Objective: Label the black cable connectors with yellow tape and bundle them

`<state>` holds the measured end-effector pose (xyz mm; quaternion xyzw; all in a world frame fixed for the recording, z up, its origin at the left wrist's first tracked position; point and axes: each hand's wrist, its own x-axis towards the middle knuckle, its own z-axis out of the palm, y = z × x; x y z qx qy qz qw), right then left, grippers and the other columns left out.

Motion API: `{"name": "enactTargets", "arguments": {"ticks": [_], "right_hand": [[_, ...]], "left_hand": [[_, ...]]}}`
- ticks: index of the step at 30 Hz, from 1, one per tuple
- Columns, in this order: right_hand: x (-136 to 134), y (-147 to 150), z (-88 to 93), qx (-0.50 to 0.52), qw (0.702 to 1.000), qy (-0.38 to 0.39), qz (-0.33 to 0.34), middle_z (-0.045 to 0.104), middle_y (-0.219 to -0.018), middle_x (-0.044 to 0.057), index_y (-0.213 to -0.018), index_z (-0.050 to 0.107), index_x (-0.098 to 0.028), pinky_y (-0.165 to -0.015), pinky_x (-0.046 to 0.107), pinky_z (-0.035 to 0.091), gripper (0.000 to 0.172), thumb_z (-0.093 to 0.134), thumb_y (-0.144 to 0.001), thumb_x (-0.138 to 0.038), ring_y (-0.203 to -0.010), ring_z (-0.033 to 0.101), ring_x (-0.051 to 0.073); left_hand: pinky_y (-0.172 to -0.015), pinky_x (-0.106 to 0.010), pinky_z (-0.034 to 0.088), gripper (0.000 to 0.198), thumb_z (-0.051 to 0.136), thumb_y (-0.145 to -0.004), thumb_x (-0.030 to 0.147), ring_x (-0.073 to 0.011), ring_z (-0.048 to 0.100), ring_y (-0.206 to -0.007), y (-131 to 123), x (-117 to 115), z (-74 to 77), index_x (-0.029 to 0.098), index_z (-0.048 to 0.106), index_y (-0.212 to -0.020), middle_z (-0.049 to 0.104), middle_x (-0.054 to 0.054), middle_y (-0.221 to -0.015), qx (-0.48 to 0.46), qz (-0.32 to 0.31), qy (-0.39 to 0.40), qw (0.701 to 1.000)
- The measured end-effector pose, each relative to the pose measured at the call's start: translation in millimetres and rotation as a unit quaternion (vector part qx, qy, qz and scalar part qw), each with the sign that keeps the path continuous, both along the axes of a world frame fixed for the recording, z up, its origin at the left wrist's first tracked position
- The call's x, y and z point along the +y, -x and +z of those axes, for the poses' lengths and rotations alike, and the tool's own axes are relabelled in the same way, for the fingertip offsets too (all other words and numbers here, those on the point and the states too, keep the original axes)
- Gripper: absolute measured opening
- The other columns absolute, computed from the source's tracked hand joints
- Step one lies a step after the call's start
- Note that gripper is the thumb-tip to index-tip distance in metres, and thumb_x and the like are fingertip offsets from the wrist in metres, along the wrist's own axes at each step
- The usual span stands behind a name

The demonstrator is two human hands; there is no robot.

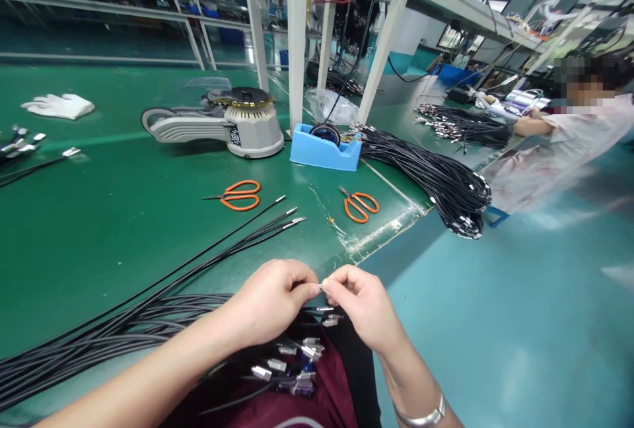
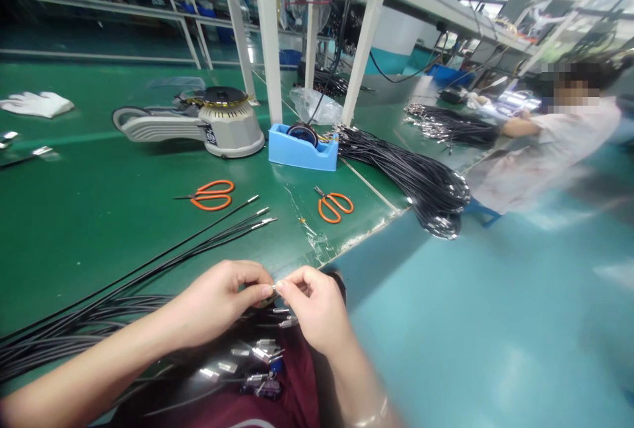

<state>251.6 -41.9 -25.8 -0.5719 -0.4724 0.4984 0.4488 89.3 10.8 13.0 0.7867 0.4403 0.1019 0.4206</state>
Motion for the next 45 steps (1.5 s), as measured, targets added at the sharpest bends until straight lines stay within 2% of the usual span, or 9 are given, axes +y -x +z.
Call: {"name": "enactTargets", "arguments": {"ticks": [5,11,16,20,26,30,35,40,45], "right_hand": [[-9,-7,-5.0,-0.019,0.997,0.061,0.042,0.060,-0.060,0.000,-0.065,0.060,-0.017,-0.060,0.026,0.044,0.020,0.060,-0.080,-0.032,-0.060,0.054,0.015],[-10,-25,-12.5,-0.189,0.981,0.041,0.007,0.063,-0.065,0.002,-0.063,0.062,-0.020,-0.061,0.029,0.042,0.029,0.056,-0.083,-0.040,-0.064,0.056,0.019],[15,-28,-2.3,-0.091,0.995,0.004,-0.036,0.068,-0.076,0.005,-0.082,0.068,-0.020,-0.070,0.033,0.048,0.024,0.059,-0.082,-0.042,-0.074,0.063,0.022],[51,-7,11.5,-0.036,0.997,-0.065,-0.015,0.070,-0.089,0.007,-0.098,0.068,-0.018,-0.078,0.035,0.050,0.029,0.065,-0.078,-0.038,-0.082,0.064,0.021],[84,28,32.4,-0.015,0.991,-0.119,0.067,0.063,-0.068,-0.001,-0.074,0.064,-0.017,-0.067,0.027,0.046,0.017,0.065,-0.079,-0.033,-0.066,0.057,0.014],[86,31,38.8,-0.028,0.989,-0.130,0.071,0.059,-0.064,-0.002,-0.069,0.061,-0.017,-0.064,0.026,0.043,0.016,0.064,-0.079,-0.030,-0.063,0.053,0.013],[87,31,37.3,-0.015,0.988,-0.133,0.076,0.059,-0.064,-0.002,-0.070,0.063,-0.017,-0.065,0.026,0.043,0.015,0.063,-0.080,-0.029,-0.064,0.053,0.014],[86,33,33.5,0.017,0.992,-0.115,0.057,0.060,-0.062,-0.001,-0.067,0.062,-0.017,-0.063,0.026,0.043,0.017,0.065,-0.078,-0.030,-0.062,0.054,0.014],[86,37,31.3,0.028,0.993,-0.098,0.051,0.062,-0.062,-0.001,-0.068,0.062,-0.017,-0.064,0.026,0.044,0.018,0.066,-0.078,-0.032,-0.063,0.056,0.014]], "left_hand": [[-0.071,-0.024,0.041,0.030,0.045,-0.090,0.035,-0.0168,0.061,-0.076,18,6,1.1,0.023,0.071,-0.083,0.069,-0.002,-0.080,0.009,-0.061,-0.054,0.997],[-0.087,-0.037,0.041,0.019,0.050,-0.085,0.027,-0.0252,0.056,-0.091,36,55,-18.4,0.019,0.067,-0.086,0.063,-0.008,-0.086,0.080,0.102,-0.235,0.963],[-0.084,-0.037,0.043,0.016,0.052,-0.080,0.021,-0.0242,0.056,-0.087,28,72,-24.3,0.018,0.062,-0.068,0.061,-0.008,-0.079,0.025,0.130,-0.188,0.973],[-0.055,-0.026,0.045,0.022,0.048,-0.082,0.035,-0.0162,0.057,-0.060,32,60,-10.9,0.019,0.057,-0.073,0.062,-0.002,-0.067,-0.049,0.136,-0.074,0.987],[-0.045,-0.019,0.032,0.029,0.052,-0.081,0.046,-0.0084,0.043,-0.047,38,37,6.5,0.018,0.054,-0.079,0.057,0.004,-0.062,-0.194,0.176,0.042,0.964],[-0.053,-0.022,0.035,0.030,0.063,-0.074,0.047,-0.0107,0.045,-0.053,34,34,5.6,0.018,0.054,-0.073,0.051,0.006,-0.056,-0.258,0.218,0.030,0.941],[-0.053,-0.023,0.035,0.037,0.059,-0.079,0.044,-0.0132,0.047,-0.054,31,34,2.6,0.018,0.058,-0.104,0.051,0.007,-0.054,-0.251,0.218,0.018,0.943],[-0.044,-0.021,0.029,0.024,0.056,-0.079,0.041,-0.0090,0.038,-0.043,35,32,2.4,0.018,0.060,-0.076,0.048,0.007,-0.055,-0.224,0.226,0.037,0.947],[-0.047,-0.021,0.037,0.017,0.053,-0.081,0.034,-0.0101,0.044,-0.049,39,29,-9.6,0.018,0.058,-0.079,0.048,0.006,-0.057,-0.245,0.219,0.014,0.944]]}}
